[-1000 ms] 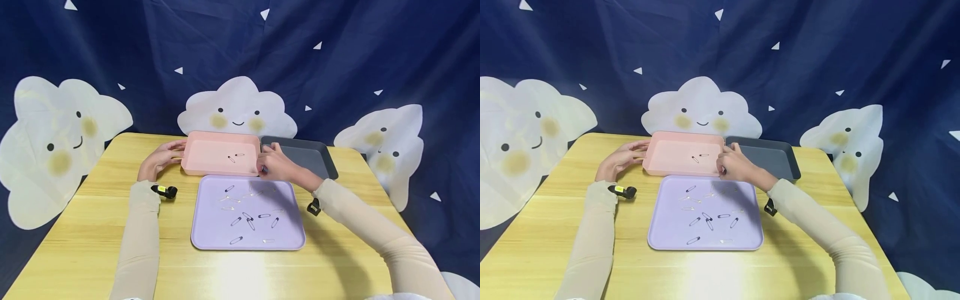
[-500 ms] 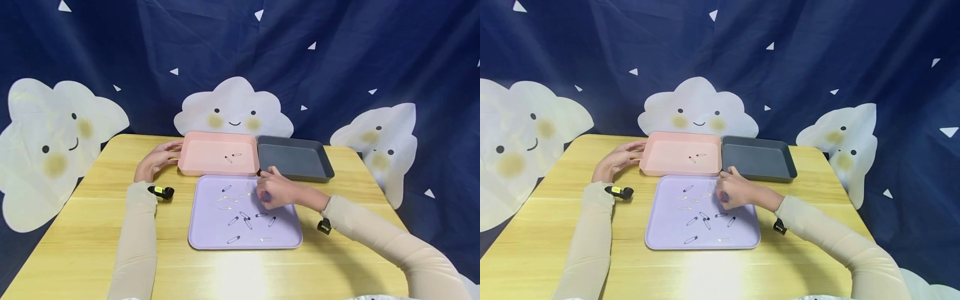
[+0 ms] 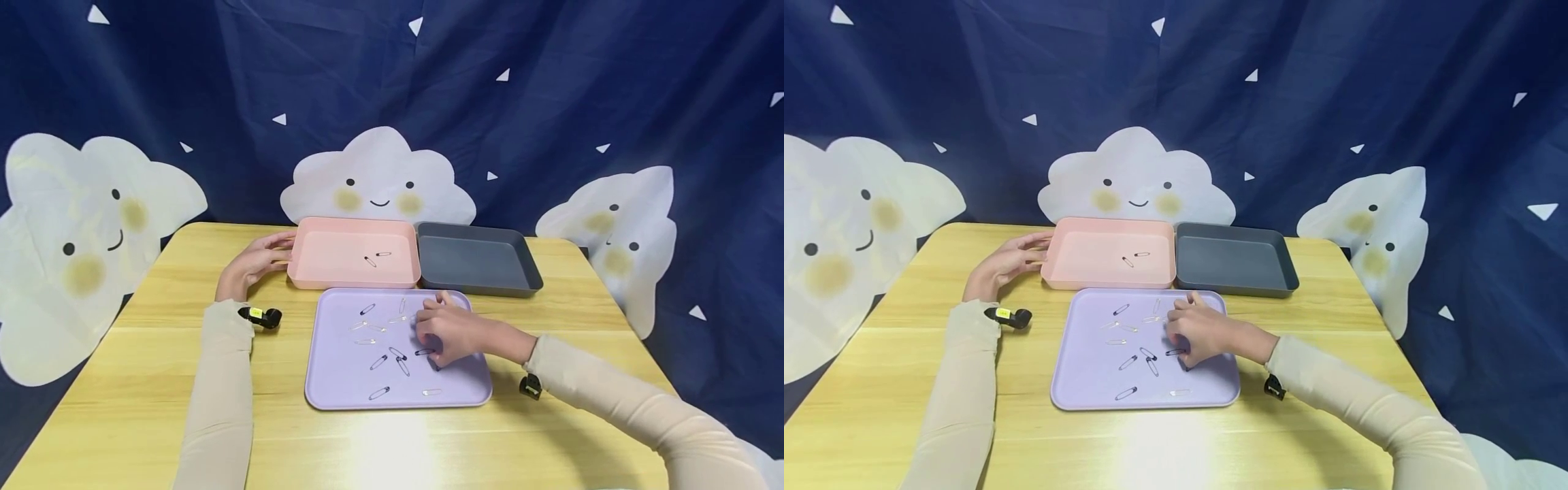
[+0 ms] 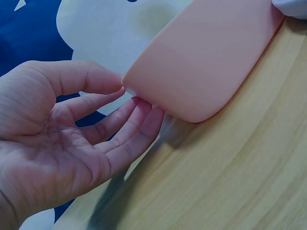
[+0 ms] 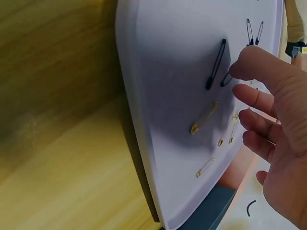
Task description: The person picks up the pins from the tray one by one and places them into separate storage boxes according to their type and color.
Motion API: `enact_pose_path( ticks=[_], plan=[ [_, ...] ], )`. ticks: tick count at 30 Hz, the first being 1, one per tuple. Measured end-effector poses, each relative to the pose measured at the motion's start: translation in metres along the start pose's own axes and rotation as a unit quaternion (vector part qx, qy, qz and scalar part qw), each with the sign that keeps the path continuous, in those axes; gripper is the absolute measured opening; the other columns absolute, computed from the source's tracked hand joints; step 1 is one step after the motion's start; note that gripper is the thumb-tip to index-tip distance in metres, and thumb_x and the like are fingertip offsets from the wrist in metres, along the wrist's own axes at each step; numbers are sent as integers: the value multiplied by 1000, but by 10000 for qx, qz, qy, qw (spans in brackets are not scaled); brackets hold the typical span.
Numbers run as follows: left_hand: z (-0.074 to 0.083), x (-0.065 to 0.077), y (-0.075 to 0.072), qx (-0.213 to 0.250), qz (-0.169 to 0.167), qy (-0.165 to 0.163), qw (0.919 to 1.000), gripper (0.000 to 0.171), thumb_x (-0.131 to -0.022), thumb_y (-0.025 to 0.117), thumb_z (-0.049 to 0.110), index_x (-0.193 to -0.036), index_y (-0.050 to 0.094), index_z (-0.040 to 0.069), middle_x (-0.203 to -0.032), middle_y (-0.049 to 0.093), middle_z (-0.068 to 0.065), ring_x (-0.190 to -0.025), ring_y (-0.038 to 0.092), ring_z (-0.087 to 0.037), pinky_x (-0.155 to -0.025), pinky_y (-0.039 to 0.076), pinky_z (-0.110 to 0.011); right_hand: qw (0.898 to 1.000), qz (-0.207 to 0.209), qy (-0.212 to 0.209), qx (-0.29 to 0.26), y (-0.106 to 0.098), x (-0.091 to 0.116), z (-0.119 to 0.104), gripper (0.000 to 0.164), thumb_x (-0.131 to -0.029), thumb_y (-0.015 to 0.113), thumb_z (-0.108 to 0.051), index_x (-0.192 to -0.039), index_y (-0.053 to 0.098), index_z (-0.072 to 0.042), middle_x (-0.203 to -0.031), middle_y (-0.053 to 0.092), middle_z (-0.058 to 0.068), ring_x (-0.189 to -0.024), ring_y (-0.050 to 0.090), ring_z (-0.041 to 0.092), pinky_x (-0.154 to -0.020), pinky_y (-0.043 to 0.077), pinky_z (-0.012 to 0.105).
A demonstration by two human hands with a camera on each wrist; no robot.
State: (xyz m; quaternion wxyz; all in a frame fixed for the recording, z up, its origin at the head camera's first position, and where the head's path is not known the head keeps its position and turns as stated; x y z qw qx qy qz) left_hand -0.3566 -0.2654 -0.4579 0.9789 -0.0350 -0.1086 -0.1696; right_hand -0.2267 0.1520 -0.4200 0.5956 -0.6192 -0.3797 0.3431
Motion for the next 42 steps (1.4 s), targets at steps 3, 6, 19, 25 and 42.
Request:
enact_pose_path(
  ticks=[3, 6, 19, 25, 42],
  plan=[
    [0, 0, 0, 14, -7, -4, 10000, 70, -101, 53, -3, -163, 21, 8, -166, 25, -20, -141, 41, -27, -92, 53, -22, 10000, 18, 21, 76, 3, 1, -1, 23, -66, 84, -29, -77, 64, -26, -87, 58, -12, -90, 43, 12, -90, 31, 42],
    [0, 0, 0, -10, -18, 17, 10000, 70, -101, 53, -3, -163, 20, 7, -166, 25, -20, -142, 40, -28, -92, 53, -22, 9999, 40, 67, 146, 5, 0, -3, 22, -67, 83, -28, -77, 65, -27, -88, 57, -12, -91, 43, 12, -91, 31, 42],
    [-3, -4, -2, 64, 9, -6, 10000, 70, -102, 53, -3, -163, 22, 10, -166, 25, -19, -121, 53, -13, -88, 53, -20, 9999, 138, 42, -33, 4, -2, -6, 21, -67, 85, -22, -72, 65, -23, -81, 56, -11, -85, 41, 10, -90, 31, 42],
    [-3, -3, -1, -1, 33, 65, 10000, 67, -103, 52, 0, -162, 23, 7, -165, 26, -19, -124, 52, -14, -92, 52, -21, 9999, 123, -14, 31, 5, -3, -9, 20, -68, 85, -20, -70, 65, -22, -79, 53, -12, -83, 40, 9, -91, 32, 43],
    [-4, 1, 2, -59, 27, 118, 9999, 68, -103, 53, 1, -163, 22, 8, -164, 28, -21, -122, 54, -14, -91, 53, -21, 9997, 81, -62, 226, 3, -3, -12, 21, -68, 84, -18, -66, 63, -22, -75, 51, -14, -80, 39, 8, -91, 32, 43]
  ],
)
Point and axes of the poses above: each hand's wrist, its own x-axis away from the middle knuckle, its own y-axis out of the palm, z = x × y, the point moved 1 cm from there along -x, towards the middle knuckle
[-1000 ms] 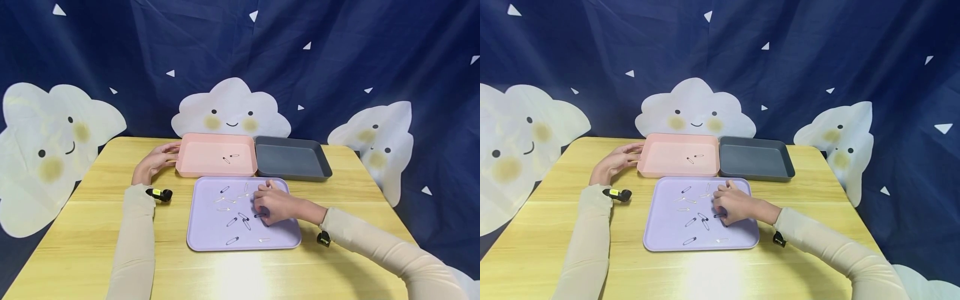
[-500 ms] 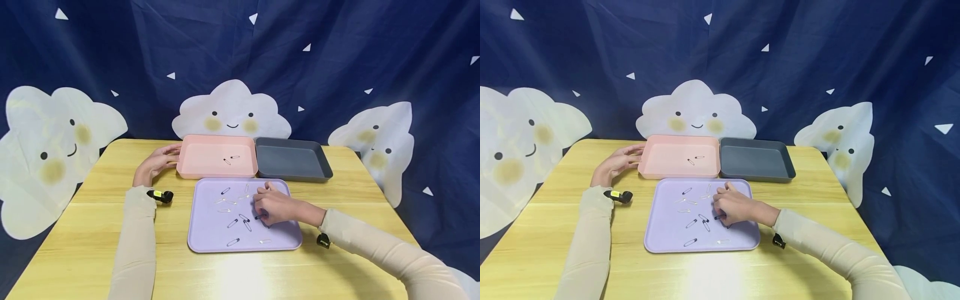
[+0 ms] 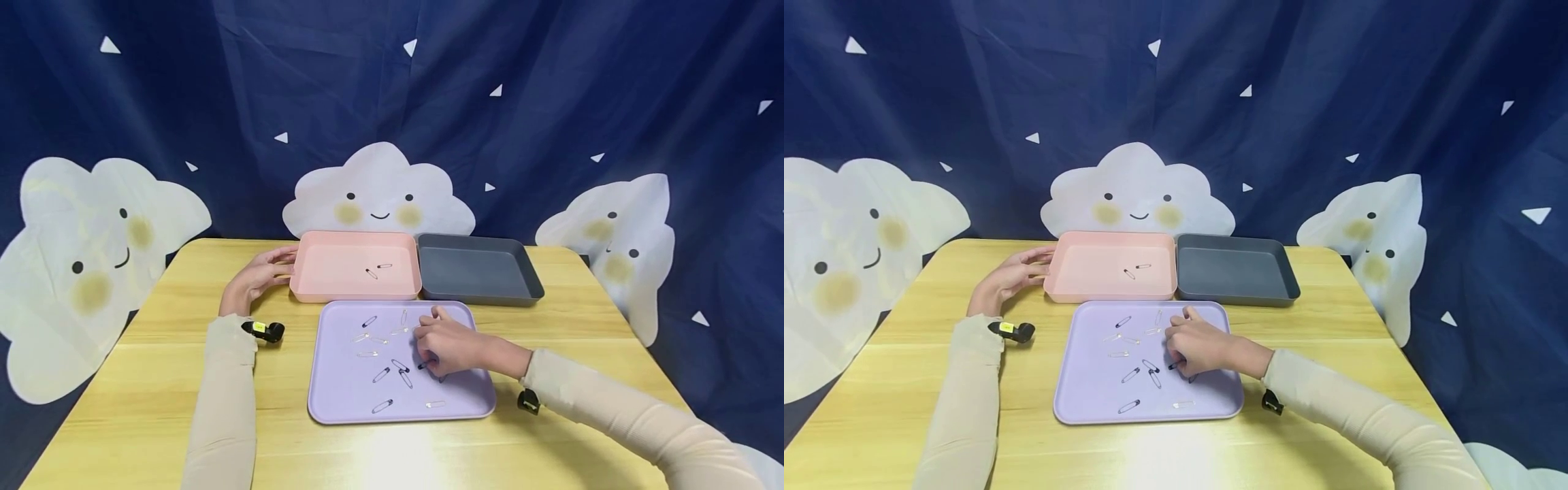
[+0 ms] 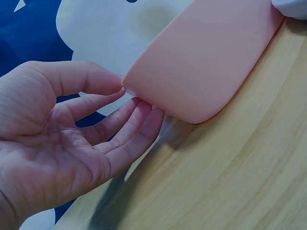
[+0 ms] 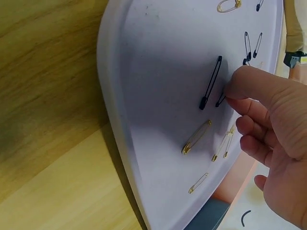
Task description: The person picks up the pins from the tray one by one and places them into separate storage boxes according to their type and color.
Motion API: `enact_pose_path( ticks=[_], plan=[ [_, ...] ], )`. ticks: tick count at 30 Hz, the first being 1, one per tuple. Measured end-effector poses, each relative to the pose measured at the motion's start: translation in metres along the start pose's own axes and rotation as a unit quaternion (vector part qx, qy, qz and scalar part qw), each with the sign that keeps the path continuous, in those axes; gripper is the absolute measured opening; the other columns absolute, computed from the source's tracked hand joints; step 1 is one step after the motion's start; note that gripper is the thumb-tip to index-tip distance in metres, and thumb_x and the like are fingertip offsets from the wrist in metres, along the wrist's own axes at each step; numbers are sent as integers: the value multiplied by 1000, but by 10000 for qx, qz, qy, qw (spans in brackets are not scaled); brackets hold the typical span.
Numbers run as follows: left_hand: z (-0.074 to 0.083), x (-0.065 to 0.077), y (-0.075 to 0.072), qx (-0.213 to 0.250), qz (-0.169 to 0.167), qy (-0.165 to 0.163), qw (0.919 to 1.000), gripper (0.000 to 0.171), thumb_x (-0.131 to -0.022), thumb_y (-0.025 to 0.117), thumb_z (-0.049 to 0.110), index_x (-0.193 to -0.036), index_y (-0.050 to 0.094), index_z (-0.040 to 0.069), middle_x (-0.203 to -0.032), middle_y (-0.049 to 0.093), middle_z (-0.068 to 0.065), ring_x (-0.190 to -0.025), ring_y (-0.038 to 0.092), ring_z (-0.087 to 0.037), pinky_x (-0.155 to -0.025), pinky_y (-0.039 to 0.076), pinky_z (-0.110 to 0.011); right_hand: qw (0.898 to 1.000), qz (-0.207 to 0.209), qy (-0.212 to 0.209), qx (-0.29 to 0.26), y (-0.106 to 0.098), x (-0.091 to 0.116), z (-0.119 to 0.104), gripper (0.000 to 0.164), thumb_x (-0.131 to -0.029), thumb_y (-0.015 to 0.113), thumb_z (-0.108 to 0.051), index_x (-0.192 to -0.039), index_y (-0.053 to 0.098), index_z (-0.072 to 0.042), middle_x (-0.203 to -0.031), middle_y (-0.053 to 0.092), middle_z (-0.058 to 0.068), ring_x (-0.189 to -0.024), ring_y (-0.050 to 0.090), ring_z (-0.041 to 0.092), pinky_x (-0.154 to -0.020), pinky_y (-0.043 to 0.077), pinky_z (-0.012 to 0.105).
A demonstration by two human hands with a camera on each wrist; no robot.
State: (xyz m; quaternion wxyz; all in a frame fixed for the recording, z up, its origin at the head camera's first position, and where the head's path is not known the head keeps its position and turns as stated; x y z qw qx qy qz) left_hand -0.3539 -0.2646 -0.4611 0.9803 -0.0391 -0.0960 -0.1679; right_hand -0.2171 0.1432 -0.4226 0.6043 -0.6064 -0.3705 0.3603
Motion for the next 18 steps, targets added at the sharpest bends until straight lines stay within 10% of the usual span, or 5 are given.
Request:
enact_pose_path(
  ticks=[18],
  plan=[
    [-2, -1, -1, 168, 50, 37, 9998, 66, -101, 52, -3, -161, 26, 6, -164, 29, -19, -128, 51, -20, -90, 54, -21, 9999, 116, 26, 7, 4, -4, 2, 23, -64, 83, -20, -65, 61, -26, -75, 50, -17, -81, 41, 8, -90, 30, 38]
  ],
)
Point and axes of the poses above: each hand's wrist, its own x-axis away from the middle knuckle, its own y-axis out of the palm, z = x × y, the point moved 1 cm from there along -x, towards the middle knuckle
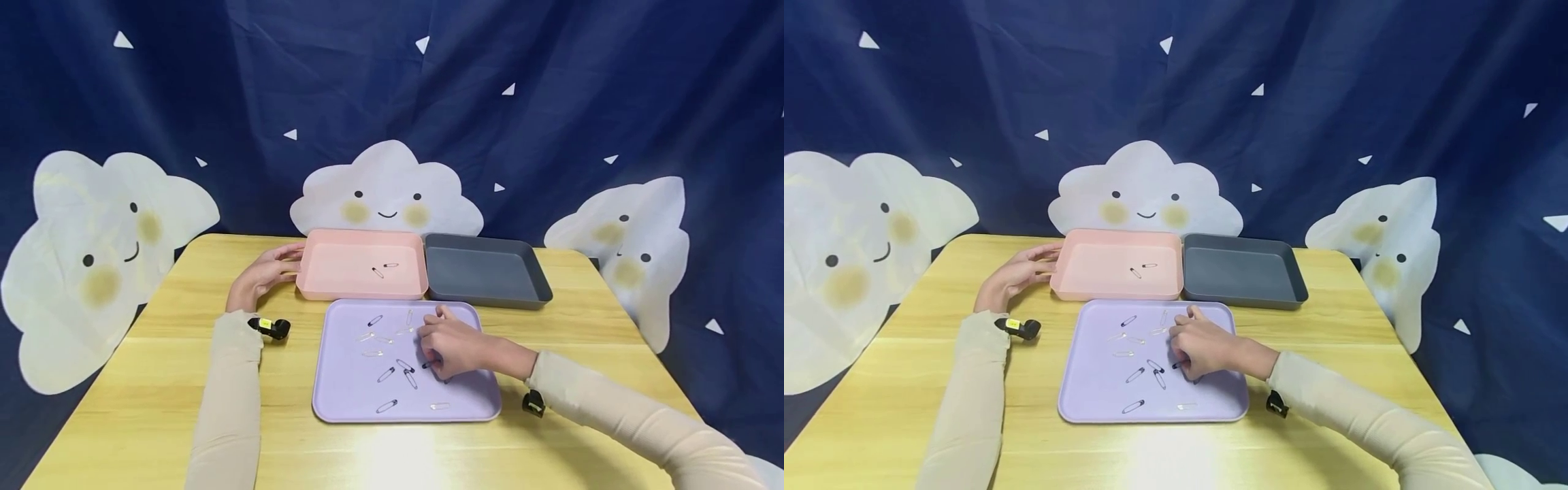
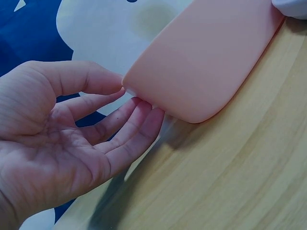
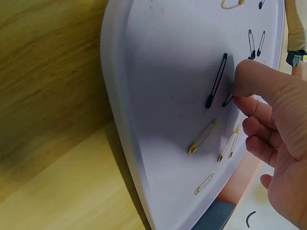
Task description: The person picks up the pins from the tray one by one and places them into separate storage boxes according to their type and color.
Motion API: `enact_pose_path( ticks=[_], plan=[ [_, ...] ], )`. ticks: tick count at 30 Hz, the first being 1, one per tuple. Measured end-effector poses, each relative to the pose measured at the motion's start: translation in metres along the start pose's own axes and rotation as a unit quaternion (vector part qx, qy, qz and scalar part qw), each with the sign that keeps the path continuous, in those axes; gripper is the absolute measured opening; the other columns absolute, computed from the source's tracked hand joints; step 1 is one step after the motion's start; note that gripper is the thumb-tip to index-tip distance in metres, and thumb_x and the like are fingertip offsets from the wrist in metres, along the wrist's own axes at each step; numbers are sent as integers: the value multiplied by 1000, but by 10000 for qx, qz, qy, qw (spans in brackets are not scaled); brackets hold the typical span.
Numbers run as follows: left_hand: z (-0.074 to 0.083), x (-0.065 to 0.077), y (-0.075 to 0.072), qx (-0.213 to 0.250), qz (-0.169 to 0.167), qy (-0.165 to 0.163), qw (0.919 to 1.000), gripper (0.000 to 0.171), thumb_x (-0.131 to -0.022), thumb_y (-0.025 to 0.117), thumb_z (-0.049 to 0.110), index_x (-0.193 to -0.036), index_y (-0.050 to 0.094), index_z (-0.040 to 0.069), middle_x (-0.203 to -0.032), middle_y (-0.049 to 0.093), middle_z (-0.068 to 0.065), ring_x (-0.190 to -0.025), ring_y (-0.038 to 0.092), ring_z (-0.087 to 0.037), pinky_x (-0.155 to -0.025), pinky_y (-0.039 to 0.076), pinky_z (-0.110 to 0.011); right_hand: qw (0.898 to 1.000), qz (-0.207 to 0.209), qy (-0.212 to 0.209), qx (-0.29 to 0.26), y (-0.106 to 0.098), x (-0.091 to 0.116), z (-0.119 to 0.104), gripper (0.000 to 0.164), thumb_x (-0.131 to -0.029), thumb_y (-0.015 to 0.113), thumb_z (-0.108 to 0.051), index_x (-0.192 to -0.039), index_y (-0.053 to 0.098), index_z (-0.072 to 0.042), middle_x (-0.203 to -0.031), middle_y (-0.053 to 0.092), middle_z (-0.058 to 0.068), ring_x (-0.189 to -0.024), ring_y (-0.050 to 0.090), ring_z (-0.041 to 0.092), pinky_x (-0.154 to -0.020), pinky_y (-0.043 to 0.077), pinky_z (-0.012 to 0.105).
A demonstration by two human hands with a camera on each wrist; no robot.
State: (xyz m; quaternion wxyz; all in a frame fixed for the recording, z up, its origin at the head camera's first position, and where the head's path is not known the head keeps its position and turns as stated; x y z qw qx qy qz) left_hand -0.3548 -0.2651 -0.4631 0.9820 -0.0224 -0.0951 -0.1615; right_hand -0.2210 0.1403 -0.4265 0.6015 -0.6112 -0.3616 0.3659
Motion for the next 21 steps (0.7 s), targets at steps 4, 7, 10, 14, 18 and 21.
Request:
enact_pose_path(
  ticks=[4, 7, 10, 14, 18, 21],
  plan=[
    [0, -1, -1, 18, -30, 26, 10000, 66, -101, 51, -3, -161, 25, 4, -165, 29, -19, -128, 52, -19, -92, 54, -22, 9999, 116, -48, 30, -2, -2, 1, 23, -63, 83, -20, -64, 60, -26, -74, 50, -16, -82, 41, 9, -91, 31, 40],
    [0, -1, -1, -11, -41, 2, 10000, 66, -102, 51, -2, -161, 24, 4, -164, 29, -19, -126, 53, -17, -93, 53, -23, 9996, 242, -94, 86, -5, -5, 3, 23, -62, 82, -19, -64, 60, -25, -73, 50, -14, -81, 42, 10, -91, 31, 42],
    [0, -1, -2, -12, -24, -31, 10000, 66, -102, 52, -2, -161, 24, 5, -165, 29, -18, -127, 53, -17, -95, 53, -24, 9988, 413, -119, 237, -11, -9, 6, 23, -61, 81, -19, -63, 60, -24, -72, 49, -13, -81, 44, 11, -90, 32, 43],
    [1, -1, -1, 15, -42, -25, 10000, 68, -102, 53, -1, -162, 24, 7, -165, 27, -18, -130, 49, -20, -96, 52, -25, 9967, 664, -132, 444, -24, -14, 12, 22, -61, 81, -19, -64, 60, -23, -72, 50, -11, -84, 47, 14, -89, 32, 44],
    [1, -1, -1, 56, -40, -37, 10000, 68, -101, 54, -1, -162, 24, 8, -165, 27, -18, -130, 48, -20, -91, 53, -22, 9946, 884, -135, 526, -37, -21, 22, 20, -61, 80, -16, -64, 62, -22, -73, 52, -9, -84, 47, 15, -87, 31, 44],
    [1, -1, -1, 64, -28, -25, 10000, 68, -101, 53, -2, -162, 24, 7, -164, 28, -19, -126, 50, -17, -88, 53, -19, 9935, 964, -67, 595, -46, -27, 30, 17, -61, 80, -16, -66, 65, -22, -73, 52, -8, -83, 47, 16, -87, 31, 44]
  ],
)
Point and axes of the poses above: each hand's wrist, its own x-axis away from the middle knuckle, its own y-axis out of the palm, z = x × y, the point moved 1 cm from there along -x, towards the middle knuckle
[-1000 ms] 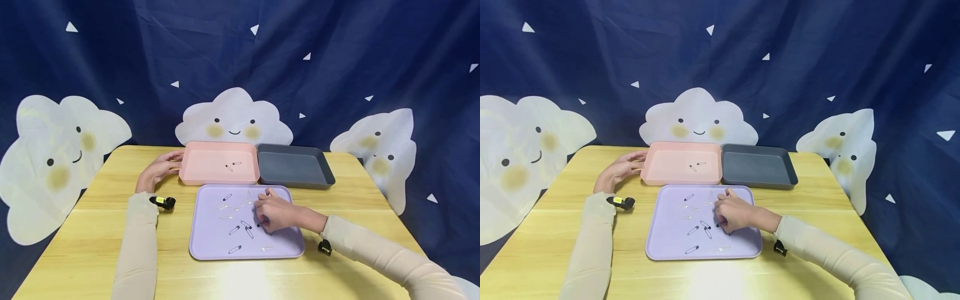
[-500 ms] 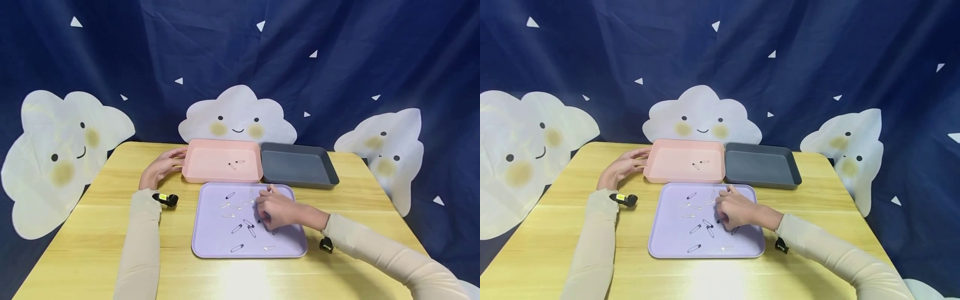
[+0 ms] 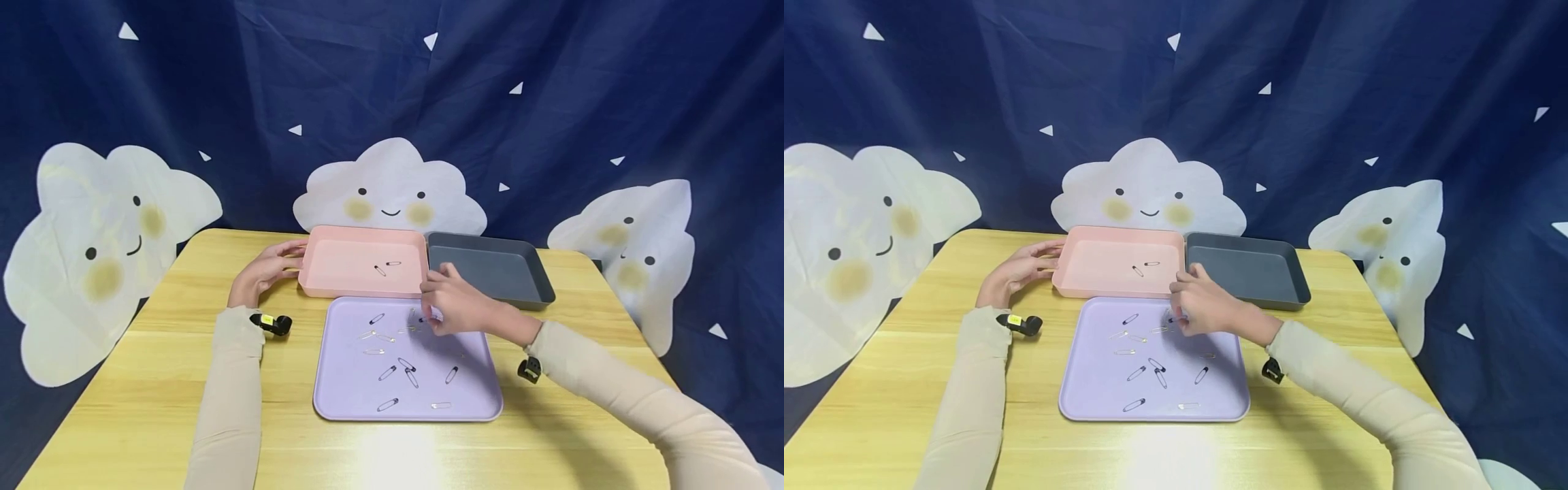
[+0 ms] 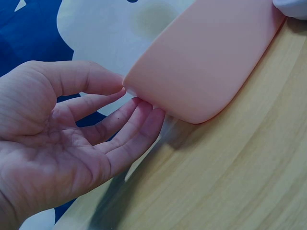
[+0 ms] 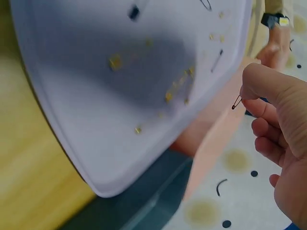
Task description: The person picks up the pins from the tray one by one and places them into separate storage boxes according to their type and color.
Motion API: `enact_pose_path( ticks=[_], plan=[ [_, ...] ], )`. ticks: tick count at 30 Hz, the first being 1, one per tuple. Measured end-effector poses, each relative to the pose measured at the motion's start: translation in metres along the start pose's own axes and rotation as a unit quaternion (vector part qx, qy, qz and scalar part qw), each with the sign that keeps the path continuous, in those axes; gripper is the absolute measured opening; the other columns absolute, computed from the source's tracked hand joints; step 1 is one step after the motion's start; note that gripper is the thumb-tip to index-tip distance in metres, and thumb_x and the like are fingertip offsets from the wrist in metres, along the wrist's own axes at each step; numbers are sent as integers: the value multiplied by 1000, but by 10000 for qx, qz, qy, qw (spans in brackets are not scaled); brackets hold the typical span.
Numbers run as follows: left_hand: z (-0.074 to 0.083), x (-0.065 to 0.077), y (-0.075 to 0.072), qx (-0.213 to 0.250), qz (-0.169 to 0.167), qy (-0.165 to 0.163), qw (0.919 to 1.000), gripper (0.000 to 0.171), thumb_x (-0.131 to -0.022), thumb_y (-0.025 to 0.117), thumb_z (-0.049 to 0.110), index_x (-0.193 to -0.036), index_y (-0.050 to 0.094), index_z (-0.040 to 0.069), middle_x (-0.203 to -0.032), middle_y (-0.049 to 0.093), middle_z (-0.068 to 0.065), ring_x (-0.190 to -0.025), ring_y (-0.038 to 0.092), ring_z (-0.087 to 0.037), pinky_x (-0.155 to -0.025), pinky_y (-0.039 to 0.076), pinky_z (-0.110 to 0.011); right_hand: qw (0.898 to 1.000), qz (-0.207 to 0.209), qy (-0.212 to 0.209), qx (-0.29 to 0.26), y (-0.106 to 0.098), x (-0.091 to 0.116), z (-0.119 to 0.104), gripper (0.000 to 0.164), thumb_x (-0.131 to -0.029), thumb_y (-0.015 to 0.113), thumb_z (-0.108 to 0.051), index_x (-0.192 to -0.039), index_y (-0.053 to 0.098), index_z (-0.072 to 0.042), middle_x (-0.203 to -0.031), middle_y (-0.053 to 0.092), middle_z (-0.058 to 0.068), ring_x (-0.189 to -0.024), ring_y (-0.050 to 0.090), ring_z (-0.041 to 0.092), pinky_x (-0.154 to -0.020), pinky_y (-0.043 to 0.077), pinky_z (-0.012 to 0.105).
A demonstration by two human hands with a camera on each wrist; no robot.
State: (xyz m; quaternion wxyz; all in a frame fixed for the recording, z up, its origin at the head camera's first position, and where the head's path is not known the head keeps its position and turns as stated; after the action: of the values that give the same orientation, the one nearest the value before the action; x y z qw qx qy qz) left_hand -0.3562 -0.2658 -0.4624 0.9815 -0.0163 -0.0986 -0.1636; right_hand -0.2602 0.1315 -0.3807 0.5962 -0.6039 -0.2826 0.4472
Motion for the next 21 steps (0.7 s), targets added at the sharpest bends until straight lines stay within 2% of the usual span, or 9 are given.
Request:
enact_pose_path(
  ticks=[7, 11, 16, 21],
  plan=[
    [1, 2, 1, -31, -37, 34, 10000, 66, -102, 52, -3, -162, 24, 5, -164, 29, -20, -123, 53, -15, -88, 54, -19, 9999, 103, 79, 27, -12, -19, 20, 15, -63, 77, -11, -67, 64, -18, -73, 53, -5, -82, 46, 19, -87, 29, 46],
    [1, 2, 1, -52, -65, 8, 10000, 66, -102, 52, -1, -162, 24, 6, -165, 28, -18, -129, 51, -20, -90, 53, -20, 9998, 174, 104, 76, -15, -30, 31, 15, -63, 78, -11, -68, 65, -17, -74, 54, -4, -83, 47, 20, -86, 29, 46],
    [2, 2, 1, -66, -91, 20, 9999, 64, -102, 48, -3, -161, 25, 6, -165, 30, -19, -139, 44, -29, -94, 53, -23, 9995, 65, 168, 264, -15, -43, 41, 14, -67, 79, -11, -70, 66, -16, -76, 56, -3, -83, 46, 20, -86, 27, 45],
    [2, 2, 0, -121, -77, 42, 9999, 64, -102, 49, -3, -161, 25, 4, -165, 30, -19, -137, 47, -27, -93, 53, -22, 9991, -79, 234, 340, -11, -55, 49, 12, -69, 77, -10, -72, 66, -16, -77, 57, -2, -81, 44, 21, -89, 27, 48]
  ],
)
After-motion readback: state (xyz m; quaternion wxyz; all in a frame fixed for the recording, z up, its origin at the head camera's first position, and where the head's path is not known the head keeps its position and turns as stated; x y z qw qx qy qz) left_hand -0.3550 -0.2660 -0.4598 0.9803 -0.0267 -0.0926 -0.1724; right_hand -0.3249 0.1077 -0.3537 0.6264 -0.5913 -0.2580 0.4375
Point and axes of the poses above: each hand's wrist, its own x-axis away from the middle knuckle, its own y-axis out of the palm, z = x × y, the point moved 1 cm from there along -x, towards the middle knuckle
